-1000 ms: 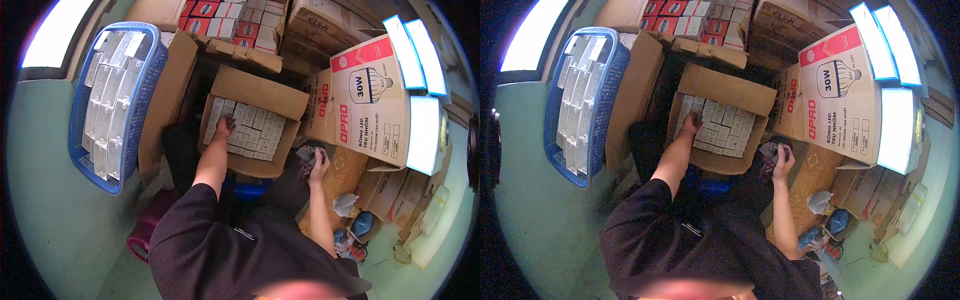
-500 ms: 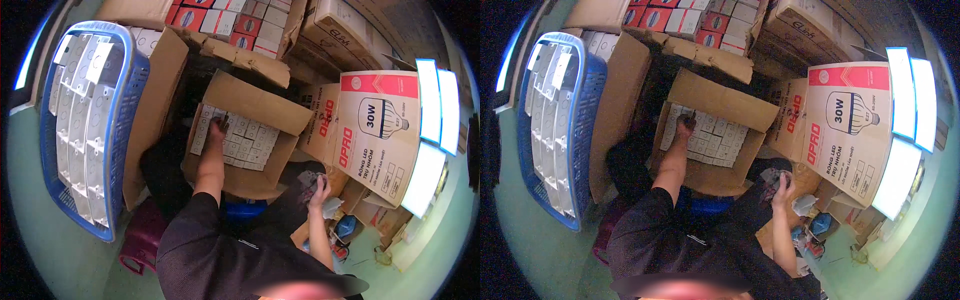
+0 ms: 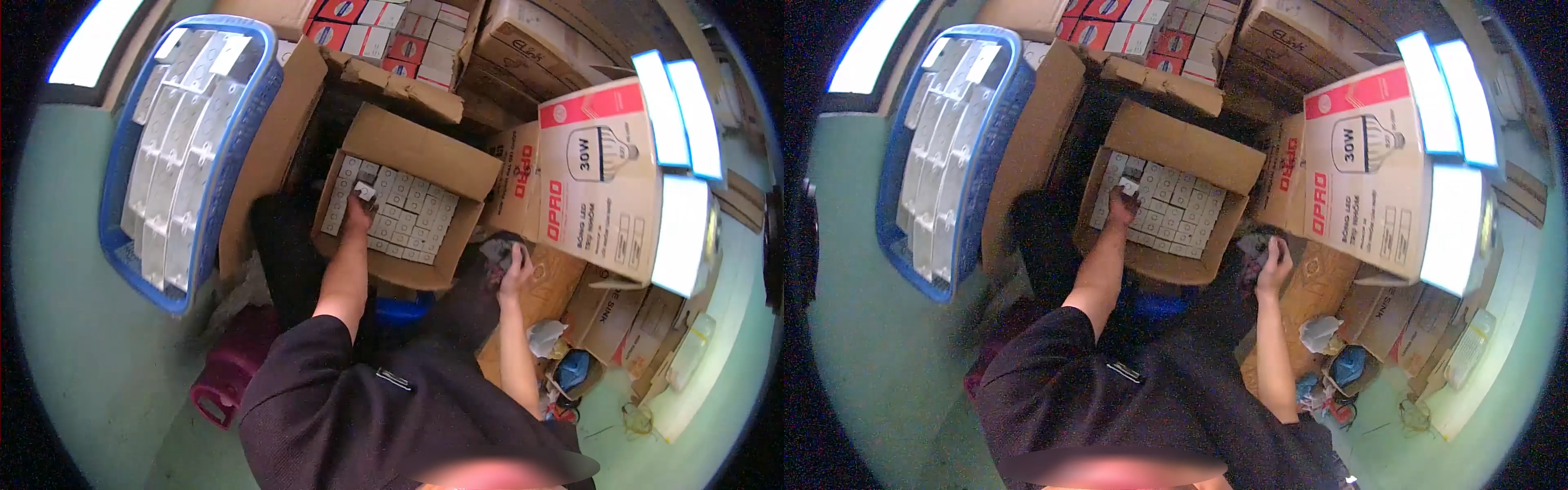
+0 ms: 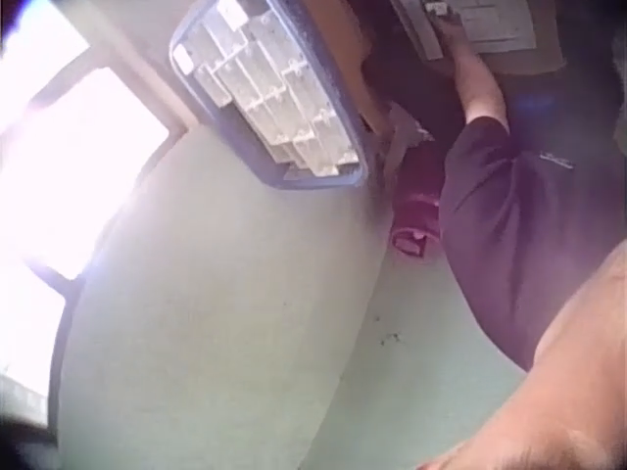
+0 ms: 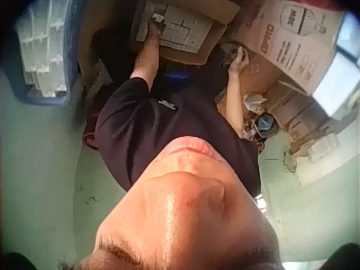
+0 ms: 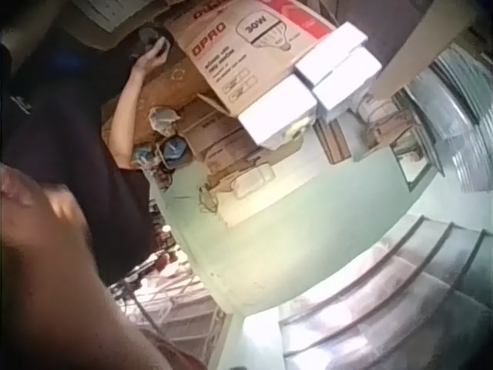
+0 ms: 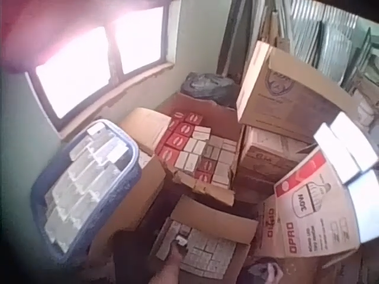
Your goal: Cleaning small white boxes with a cloth and placing them into a blue basket.
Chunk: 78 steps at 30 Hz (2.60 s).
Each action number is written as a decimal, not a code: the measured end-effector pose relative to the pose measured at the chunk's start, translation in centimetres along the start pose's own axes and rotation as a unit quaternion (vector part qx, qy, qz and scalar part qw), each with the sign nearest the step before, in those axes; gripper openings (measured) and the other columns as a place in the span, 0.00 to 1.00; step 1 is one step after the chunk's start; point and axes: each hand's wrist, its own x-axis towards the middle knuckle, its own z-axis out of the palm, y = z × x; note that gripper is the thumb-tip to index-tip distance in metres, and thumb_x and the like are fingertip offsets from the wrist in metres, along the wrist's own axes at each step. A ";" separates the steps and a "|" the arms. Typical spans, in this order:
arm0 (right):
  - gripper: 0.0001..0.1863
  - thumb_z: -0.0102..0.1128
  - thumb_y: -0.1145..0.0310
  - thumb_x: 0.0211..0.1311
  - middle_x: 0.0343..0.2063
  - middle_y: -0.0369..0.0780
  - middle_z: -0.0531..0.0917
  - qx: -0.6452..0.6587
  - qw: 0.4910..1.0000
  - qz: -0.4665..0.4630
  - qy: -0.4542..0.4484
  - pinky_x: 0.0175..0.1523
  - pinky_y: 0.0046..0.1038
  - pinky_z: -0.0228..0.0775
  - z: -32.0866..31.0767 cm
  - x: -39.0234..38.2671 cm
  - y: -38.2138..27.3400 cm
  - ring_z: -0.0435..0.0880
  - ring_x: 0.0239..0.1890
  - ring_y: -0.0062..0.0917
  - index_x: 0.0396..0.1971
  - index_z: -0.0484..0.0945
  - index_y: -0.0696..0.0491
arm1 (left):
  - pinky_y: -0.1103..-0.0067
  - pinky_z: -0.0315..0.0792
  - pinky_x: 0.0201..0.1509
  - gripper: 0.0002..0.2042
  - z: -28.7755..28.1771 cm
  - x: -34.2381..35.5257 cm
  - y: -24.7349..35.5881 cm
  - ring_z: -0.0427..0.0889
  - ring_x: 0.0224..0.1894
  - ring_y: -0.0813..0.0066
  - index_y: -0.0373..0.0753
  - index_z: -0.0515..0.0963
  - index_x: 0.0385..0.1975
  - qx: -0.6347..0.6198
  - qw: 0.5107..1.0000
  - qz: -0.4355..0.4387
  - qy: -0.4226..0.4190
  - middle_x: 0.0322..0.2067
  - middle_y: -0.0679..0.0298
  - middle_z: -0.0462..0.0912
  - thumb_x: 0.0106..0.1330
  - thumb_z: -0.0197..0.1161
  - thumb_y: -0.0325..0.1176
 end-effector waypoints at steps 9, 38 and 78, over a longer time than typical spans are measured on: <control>0.28 0.68 0.63 0.68 0.58 0.43 0.85 -0.071 0.947 -0.124 -0.288 0.64 0.30 0.73 -0.1 -3.4 -6.8 0.83 0.58 0.28 0.65 0.78 0.57 | 0.75 0.71 0.35 0.22 11.1 -25.2 1.2 0.80 0.36 0.73 0.39 0.75 0.59 0.227 0.957 0.036 -0.178 0.48 0.63 0.82 0.76 0.54 0.48; 0.38 0.83 0.68 0.46 0.51 0.44 0.82 0.024 0.918 -0.395 -0.039 0.58 0.37 0.76 -3.1 -13.7 -24.0 0.83 0.52 0.38 0.59 0.77 0.57 | 0.58 0.74 0.69 0.25 14.6 -47.5 3.4 0.78 0.64 0.57 0.43 0.68 0.68 0.182 0.812 0.274 -0.482 0.65 0.57 0.75 0.78 0.59 0.49; 0.36 0.80 0.70 0.55 0.56 0.41 0.85 -0.093 0.900 -0.378 -0.194 0.62 0.32 0.76 -5.8 -13.0 -23.5 0.84 0.57 0.26 0.65 0.76 0.53 | 0.65 0.76 0.65 0.19 21.8 -56.5 2.3 0.80 0.63 0.55 0.36 0.88 0.40 0.600 0.296 0.553 -0.496 0.59 0.59 0.84 0.46 0.64 0.16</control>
